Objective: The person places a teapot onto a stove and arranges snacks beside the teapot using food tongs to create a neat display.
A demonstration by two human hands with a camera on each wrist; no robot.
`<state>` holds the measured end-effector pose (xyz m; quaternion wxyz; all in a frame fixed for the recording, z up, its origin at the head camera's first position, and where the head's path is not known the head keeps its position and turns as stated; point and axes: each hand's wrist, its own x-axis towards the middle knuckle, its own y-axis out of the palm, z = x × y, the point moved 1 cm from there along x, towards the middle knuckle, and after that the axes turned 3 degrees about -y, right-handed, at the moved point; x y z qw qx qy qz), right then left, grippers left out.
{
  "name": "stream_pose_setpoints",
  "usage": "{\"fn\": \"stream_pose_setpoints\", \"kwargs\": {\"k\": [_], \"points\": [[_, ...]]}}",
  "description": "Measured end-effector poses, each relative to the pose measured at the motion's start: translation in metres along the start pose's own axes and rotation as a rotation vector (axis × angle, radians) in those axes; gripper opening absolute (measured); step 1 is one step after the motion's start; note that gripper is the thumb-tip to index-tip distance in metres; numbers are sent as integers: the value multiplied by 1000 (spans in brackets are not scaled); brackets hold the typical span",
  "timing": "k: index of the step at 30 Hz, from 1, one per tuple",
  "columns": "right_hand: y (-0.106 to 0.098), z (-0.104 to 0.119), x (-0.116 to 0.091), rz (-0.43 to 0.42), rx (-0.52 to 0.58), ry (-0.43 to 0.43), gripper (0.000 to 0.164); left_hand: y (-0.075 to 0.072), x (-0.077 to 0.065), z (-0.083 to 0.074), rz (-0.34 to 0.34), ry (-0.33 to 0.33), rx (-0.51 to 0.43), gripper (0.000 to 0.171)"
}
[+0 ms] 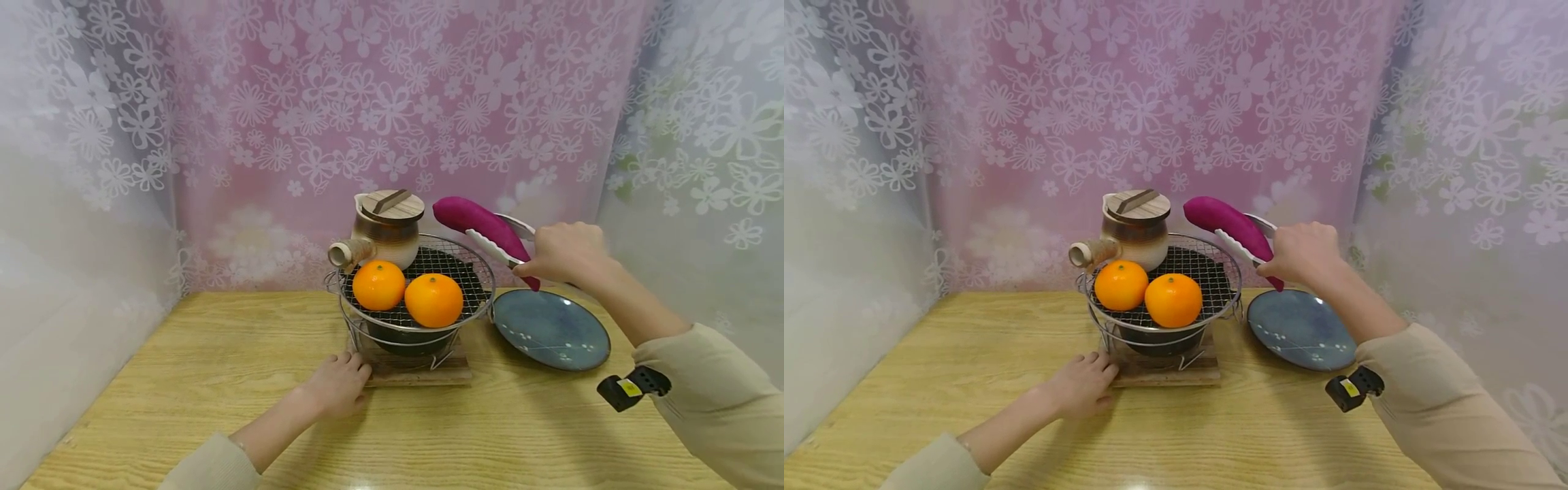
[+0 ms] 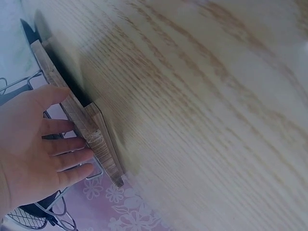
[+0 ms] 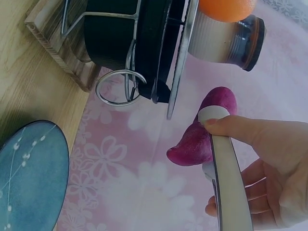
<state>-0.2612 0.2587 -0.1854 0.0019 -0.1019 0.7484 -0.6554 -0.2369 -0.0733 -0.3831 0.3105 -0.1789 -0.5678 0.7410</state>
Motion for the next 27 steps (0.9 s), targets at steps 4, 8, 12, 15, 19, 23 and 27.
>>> {"fn": "stream_pose_setpoints", "kwargs": {"k": [4, 8, 12, 15, 19, 23, 27], "points": [[0, 4, 3, 13, -8, -3, 41, 0, -1, 0, -2, 1, -1, 37], [-1, 8, 5, 26, -2, -9, 41, -1, -1, -1, -1, 4, -10, 37], [-2, 11, 6, 26, 10, -22, 40, -2, -1, -1, 0, 5, -9, 37], [-2, 14, 7, 24, 7, -25, 40, -2, -2, -1, 5, 4, -6, 37], [-3, 18, 9, 25, 8, -18, 42, -2, -2, 0, 12, 2, -14, 37], [-4, 23, 10, 25, 17, -15, 42, -2, -2, -1, 12, 1, -19, 37], [-4, 27, 12, 29, 27, -9, 43, -1, -2, -1, 16, 0, -17, 37]]}}
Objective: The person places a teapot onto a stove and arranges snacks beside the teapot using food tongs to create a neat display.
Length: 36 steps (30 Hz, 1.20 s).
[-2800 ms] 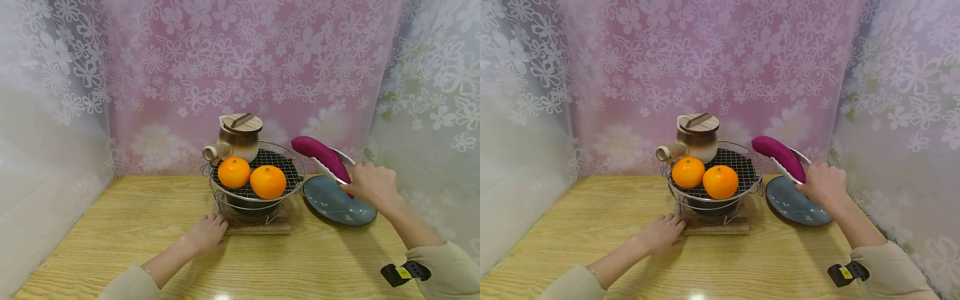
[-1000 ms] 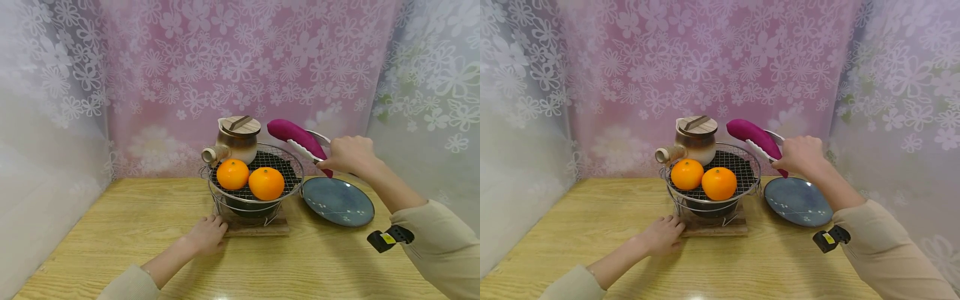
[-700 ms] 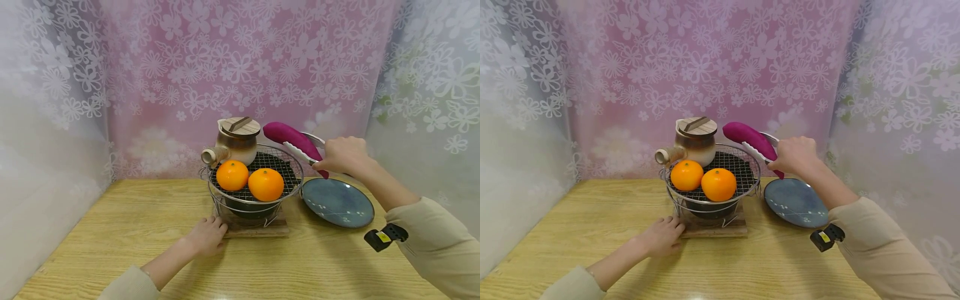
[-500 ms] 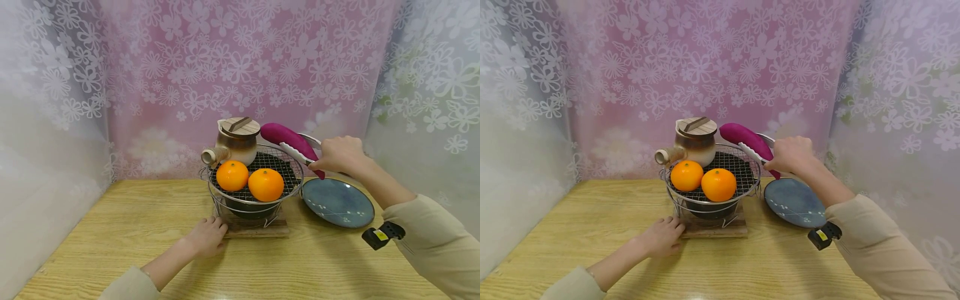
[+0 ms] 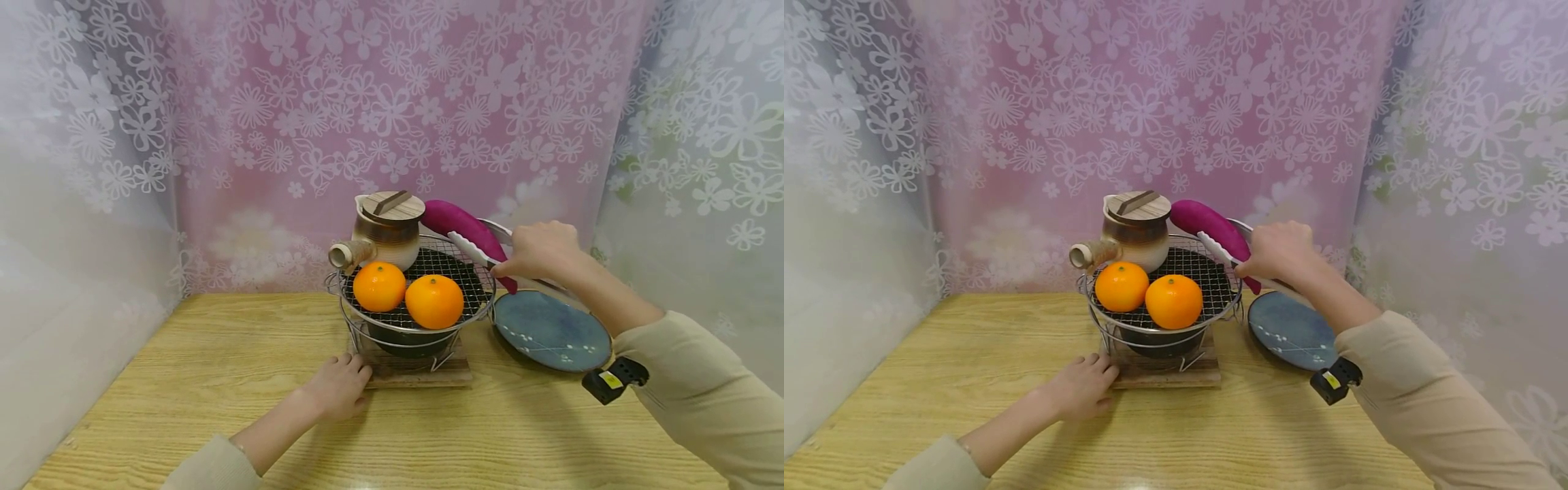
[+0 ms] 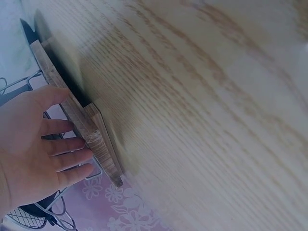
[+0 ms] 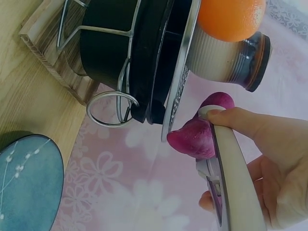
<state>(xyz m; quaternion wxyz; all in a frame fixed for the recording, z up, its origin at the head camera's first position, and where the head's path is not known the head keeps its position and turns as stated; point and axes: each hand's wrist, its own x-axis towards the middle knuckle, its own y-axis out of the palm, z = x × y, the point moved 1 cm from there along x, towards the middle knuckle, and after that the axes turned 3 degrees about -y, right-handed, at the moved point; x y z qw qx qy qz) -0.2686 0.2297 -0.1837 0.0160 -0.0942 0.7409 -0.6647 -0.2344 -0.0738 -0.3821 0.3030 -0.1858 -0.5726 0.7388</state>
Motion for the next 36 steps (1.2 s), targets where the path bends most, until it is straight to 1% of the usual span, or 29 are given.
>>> {"fn": "stream_pose_setpoints", "kwargs": {"k": [8, 13, 17, 29, 36], "points": [[6, 3, 0, 0, 23, 9, 48, 2, 0, -1, -10, 2, 4, 37], [5, 6, 0, 11, 17, 9, 48, 3, 1, -1, -8, -1, 4, 37], [3, 9, 1, 24, -1, -10, 47, 4, 1, -1, -5, -3, 3, 38], [-2, 17, 4, 14, -40, -45, 42, 2, 1, -1, -63, 4, 5, 35], [-2, 23, 8, 22, -43, -62, 38, 0, 0, -1, -41, -1, 5, 36]]}}
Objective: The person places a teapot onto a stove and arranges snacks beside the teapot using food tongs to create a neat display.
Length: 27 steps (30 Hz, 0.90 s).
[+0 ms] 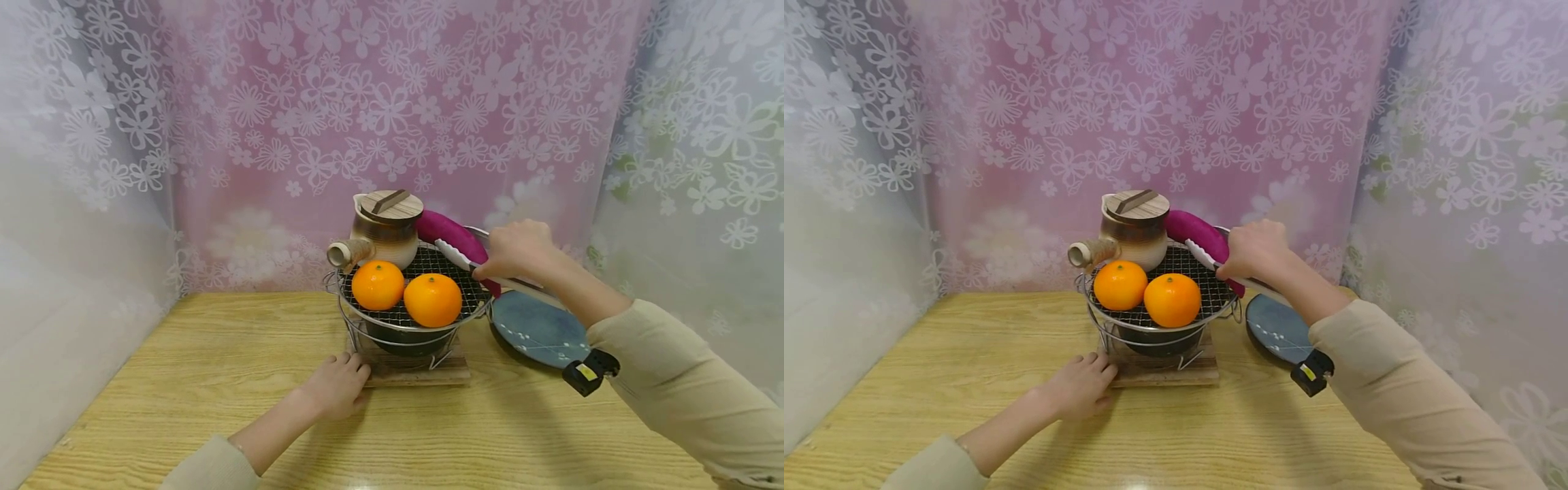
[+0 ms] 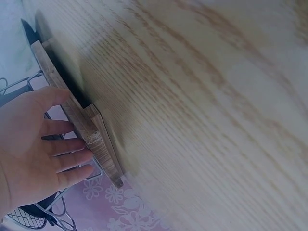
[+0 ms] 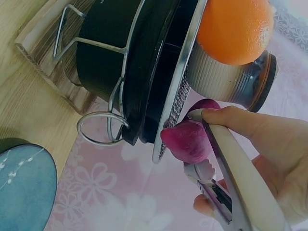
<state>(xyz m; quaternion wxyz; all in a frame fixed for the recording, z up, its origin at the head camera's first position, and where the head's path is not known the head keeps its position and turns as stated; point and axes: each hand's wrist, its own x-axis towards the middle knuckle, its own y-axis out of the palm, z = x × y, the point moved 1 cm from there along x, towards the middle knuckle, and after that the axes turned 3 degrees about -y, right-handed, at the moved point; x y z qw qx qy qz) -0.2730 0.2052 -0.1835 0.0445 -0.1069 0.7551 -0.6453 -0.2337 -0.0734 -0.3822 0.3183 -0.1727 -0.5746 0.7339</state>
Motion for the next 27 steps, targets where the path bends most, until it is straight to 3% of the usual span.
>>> {"fn": "stream_pose_setpoints", "kwargs": {"k": [27], "points": [[-1, 13, 8, 61, -17, 0, 40, 1, 1, 0, 12, -4, 7, 37]]}}
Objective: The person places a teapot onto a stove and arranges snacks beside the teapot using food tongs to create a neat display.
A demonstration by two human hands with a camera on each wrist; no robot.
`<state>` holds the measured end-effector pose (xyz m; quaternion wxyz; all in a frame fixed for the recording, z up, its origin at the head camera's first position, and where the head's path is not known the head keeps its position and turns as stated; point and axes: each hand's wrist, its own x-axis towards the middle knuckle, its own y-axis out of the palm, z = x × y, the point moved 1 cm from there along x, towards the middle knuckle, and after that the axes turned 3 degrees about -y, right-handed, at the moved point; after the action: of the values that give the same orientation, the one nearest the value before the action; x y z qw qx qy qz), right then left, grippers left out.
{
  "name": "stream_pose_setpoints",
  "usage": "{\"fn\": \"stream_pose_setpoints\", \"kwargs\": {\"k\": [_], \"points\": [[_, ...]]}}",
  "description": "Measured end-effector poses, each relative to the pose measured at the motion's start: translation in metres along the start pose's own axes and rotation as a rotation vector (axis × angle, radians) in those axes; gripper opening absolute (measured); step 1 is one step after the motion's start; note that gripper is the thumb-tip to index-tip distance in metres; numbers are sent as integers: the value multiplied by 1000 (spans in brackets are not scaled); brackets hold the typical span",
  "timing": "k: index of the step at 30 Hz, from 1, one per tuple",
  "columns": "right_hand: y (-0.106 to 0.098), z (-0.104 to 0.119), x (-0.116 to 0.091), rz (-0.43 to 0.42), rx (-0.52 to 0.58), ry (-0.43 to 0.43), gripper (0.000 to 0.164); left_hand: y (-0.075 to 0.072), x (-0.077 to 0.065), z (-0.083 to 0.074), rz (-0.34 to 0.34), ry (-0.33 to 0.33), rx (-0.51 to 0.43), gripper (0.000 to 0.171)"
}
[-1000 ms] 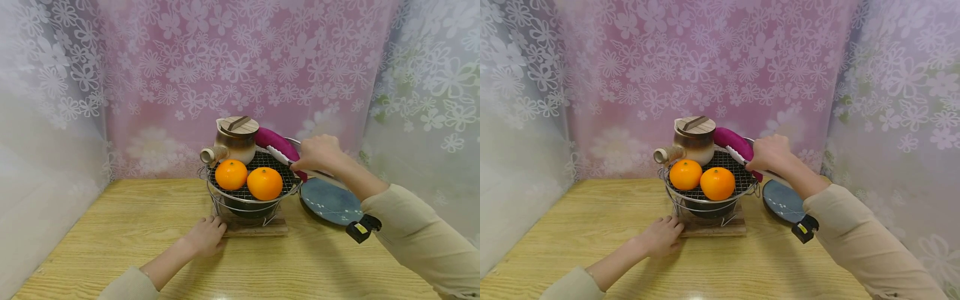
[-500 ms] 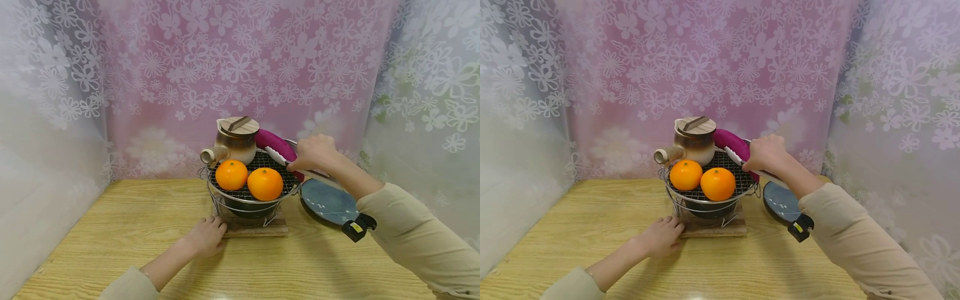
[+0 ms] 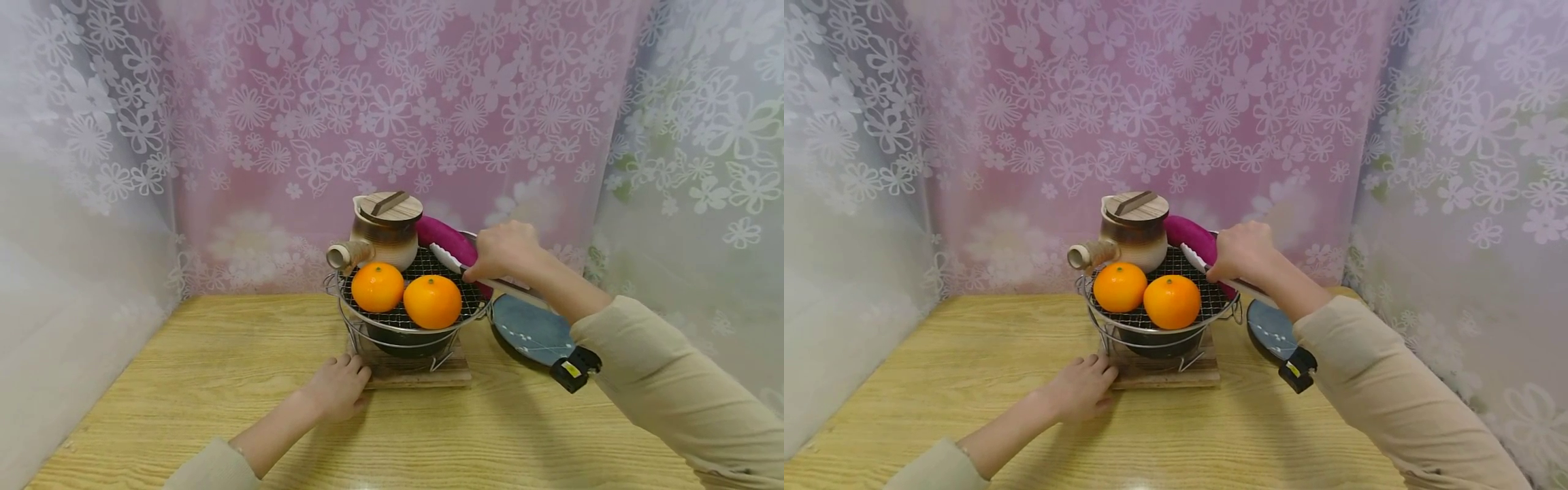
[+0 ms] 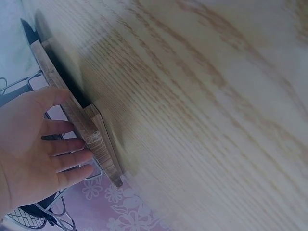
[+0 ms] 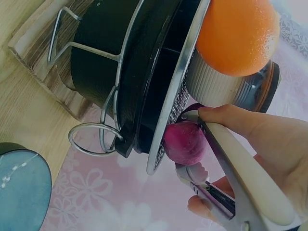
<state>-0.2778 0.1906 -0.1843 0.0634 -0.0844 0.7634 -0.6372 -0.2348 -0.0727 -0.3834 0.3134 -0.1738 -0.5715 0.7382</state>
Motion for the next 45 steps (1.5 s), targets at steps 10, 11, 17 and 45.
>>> {"fn": "stream_pose_setpoints", "kwargs": {"k": [10, 11, 17, 45], "points": [[1, 7, 3, 13, -9, -2, 40, 3, 1, 1, -4, -1, 4, 37], [1, 8, 4, 17, -11, -1, 40, 3, 1, 0, -7, -1, 6, 37], [-1, 13, 5, 29, -32, -4, 38, 2, 1, 0, -6, -1, 8, 38], [-3, 15, 0, 88, 17, 34, 43, -1, -1, 0, -3, 1, 20, 40]]}}
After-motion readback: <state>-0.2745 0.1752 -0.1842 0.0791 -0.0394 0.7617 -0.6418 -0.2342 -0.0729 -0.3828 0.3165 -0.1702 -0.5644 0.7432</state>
